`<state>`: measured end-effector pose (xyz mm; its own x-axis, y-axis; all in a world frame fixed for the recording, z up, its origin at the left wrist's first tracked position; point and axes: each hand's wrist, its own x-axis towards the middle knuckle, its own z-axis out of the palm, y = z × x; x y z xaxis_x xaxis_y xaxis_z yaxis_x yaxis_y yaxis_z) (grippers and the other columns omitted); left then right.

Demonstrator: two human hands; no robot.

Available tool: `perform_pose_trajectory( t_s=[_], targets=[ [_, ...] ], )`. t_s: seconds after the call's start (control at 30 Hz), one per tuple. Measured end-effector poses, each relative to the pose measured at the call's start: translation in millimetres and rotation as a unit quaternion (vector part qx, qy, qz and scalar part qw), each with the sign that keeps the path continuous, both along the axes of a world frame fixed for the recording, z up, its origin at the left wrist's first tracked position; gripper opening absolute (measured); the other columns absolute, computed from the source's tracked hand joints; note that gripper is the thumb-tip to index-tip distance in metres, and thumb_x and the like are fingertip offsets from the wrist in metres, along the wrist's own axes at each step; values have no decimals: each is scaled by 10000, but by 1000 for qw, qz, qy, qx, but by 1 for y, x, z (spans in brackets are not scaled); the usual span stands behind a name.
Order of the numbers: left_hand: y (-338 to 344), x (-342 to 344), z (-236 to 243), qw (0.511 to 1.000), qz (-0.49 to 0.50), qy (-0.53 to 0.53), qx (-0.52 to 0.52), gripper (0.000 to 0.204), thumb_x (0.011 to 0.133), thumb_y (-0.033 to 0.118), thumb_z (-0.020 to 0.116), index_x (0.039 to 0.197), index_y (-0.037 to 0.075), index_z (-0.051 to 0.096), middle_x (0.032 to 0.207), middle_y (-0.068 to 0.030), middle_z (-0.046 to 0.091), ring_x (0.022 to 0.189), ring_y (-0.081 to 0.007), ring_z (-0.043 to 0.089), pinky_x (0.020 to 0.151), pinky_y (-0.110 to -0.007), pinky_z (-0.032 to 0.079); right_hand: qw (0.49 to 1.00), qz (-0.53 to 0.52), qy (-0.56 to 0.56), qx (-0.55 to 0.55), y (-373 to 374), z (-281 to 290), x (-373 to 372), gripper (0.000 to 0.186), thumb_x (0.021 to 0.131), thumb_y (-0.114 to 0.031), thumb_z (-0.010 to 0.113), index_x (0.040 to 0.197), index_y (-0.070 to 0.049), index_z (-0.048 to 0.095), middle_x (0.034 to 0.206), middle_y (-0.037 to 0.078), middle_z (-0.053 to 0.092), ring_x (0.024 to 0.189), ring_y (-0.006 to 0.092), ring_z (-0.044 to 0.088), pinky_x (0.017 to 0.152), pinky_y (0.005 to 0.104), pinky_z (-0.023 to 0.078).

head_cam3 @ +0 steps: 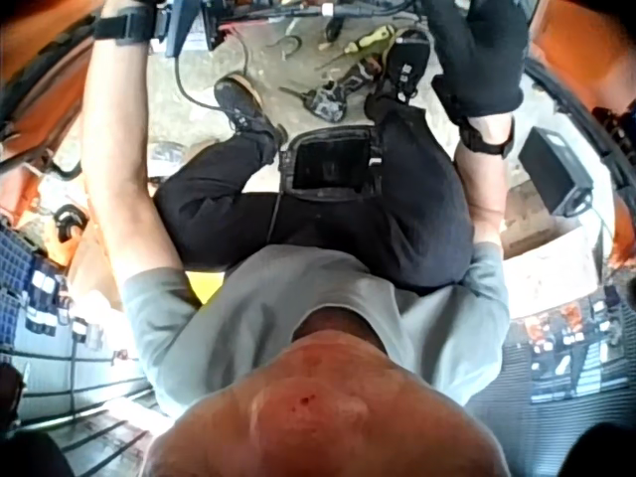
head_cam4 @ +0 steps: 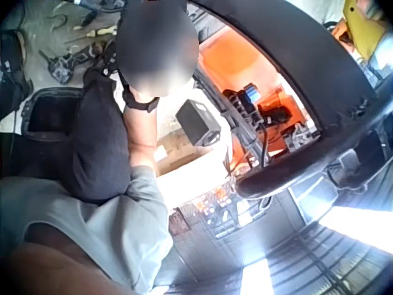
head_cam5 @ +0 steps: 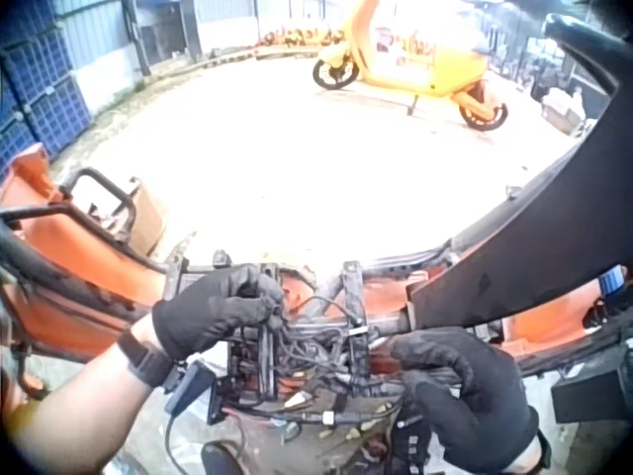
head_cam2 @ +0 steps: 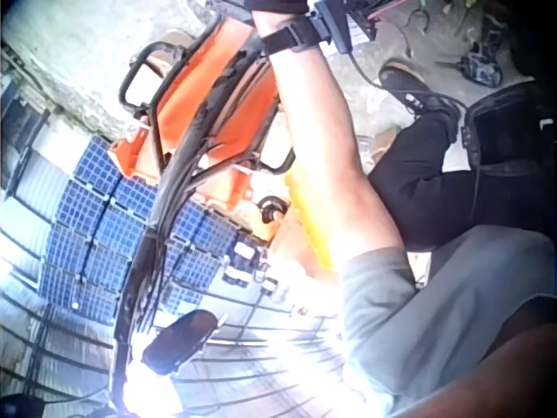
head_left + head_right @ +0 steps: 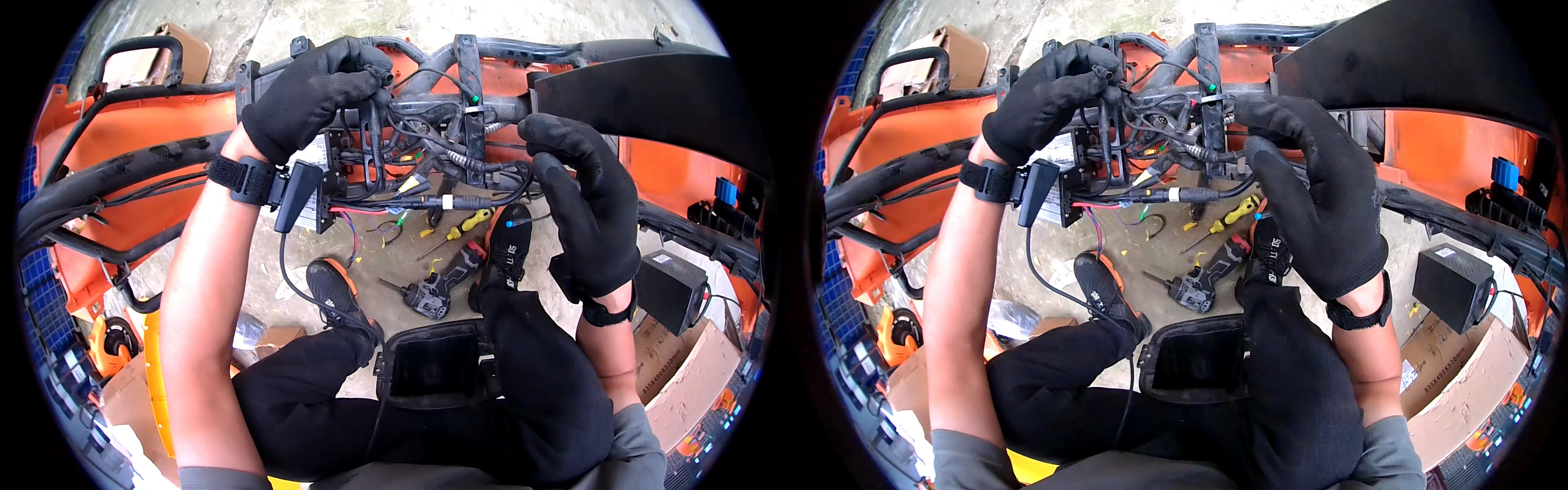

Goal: The person connects electrical wires and plugs together wiring harness components on a vehicle frame by hand. They organize the cables and press plastic connectors together.

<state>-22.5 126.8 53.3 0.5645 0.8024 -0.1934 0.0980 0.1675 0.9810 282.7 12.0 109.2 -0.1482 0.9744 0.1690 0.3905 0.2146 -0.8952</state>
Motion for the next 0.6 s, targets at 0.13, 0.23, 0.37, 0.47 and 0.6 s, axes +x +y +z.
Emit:
perform_pose_trajectory(
  t_s=[0.13,0.23,0.37,0.47,0.6],
  targets=[
    [5,-1,3,999,21,42,10,271,997,233,643,1176,31,618,1021,-30,663,932,-115,664,842,-284,542,999,-2,-34,-6,0,-2,8,249,920,-28,633,1164,18,662,1112,151,702,1044,245,681,923,345,513],
    [5,-4,2,994,59,92,18,261,1022,236,613,1186,33,618,1032,-28,668,917,-107,662,832,-277,540,991,19,-130,14,-1,-1,10,265,901,-68,665,1156,1,677,1140,159,696,1086,298,661,950,374,506],
    [3,-7,0,990,94,93,43,260,1036,225,590,1215,38,617,1050,-11,674,927,-78,647,821,-259,529,974,75,-213,37,-7,-11,16,284,870,-123,706,1136,-25,697,1179,181,678,1149,360,620,984,419,492],
    [3,-12,6,992,107,65,-13,285,1034,235,590,1245,44,613,1069,-5,673,931,-75,633,820,-250,518,981,80,-174,-23,-16,-19,20,302,867,-121,709,1158,-41,700,1244,184,655,1203,360,605,1013,430,477],
    [-7,-30,19,984,116,132,-11,352,1024,296,598,1277,50,604,1112,-22,654,941,-104,615,837,-268,503,986,77,-134,-57,-20,-19,20,325,859,-102,712,1177,-36,697,1278,175,642,1220,343,604,1031,421,465]
  ],
)
